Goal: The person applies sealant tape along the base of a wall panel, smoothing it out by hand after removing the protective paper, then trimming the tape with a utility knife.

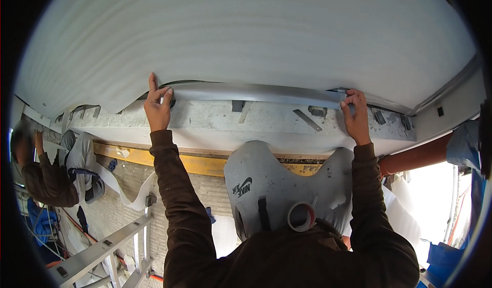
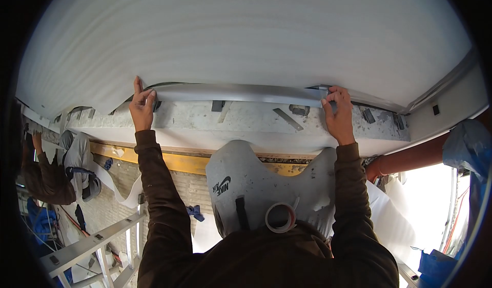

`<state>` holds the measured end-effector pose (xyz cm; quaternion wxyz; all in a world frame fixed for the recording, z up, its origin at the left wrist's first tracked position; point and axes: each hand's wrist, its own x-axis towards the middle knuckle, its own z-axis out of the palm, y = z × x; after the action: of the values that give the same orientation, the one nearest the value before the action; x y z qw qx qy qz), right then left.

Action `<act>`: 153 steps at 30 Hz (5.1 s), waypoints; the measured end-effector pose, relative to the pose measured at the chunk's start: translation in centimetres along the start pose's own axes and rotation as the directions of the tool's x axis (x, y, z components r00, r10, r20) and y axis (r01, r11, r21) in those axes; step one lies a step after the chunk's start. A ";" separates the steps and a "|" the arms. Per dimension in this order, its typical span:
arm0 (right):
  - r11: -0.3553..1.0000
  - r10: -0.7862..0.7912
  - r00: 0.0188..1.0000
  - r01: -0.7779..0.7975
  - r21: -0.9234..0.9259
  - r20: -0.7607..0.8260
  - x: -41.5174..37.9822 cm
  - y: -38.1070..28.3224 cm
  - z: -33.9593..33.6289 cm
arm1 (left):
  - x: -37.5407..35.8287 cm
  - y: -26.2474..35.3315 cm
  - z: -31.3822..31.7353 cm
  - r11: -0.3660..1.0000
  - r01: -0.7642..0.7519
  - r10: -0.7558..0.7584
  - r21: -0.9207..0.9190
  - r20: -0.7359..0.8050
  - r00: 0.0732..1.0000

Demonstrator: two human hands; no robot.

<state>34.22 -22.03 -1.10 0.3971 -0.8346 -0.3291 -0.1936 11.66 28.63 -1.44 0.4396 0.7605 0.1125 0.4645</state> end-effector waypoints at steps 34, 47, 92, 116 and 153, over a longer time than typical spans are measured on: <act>0.983 0.122 0.973 -0.145 -0.111 -0.195 0.6 -0.8 2.5 | -0.1 -0.1 2.7 0.943 -0.036 0.105 0.330 -0.196 0.975; 0.999 -0.009 0.999 0.011 0.051 -0.051 -0.7 0.0 0.3 | 0.8 -0.9 -1.4 0.978 0.128 -0.129 -0.163 0.002 0.992; 0.978 0.081 0.963 -0.127 -0.167 -0.256 1.2 -0.3 3.3 | -0.1 0.8 4.9 0.923 0.058 0.080 0.381 -0.337 0.938; 0.974 0.120 0.952 -0.168 -0.154 -0.282 1.1 -0.5 3.6 | -0.1 0.7 5.0 0.919 0.094 0.038 0.384 -0.324 0.945; 0.616 -0.566 0.592 0.766 -0.183 0.573 5.1 -8.7 8.2 | 0.1 2.0 4.9 0.837 0.073 0.064 0.542 -0.229 0.971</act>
<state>32.25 -9.51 1.53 0.0160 -0.7269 -0.6593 -0.1917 15.17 24.78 -0.72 0.1887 0.7927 0.2941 0.4996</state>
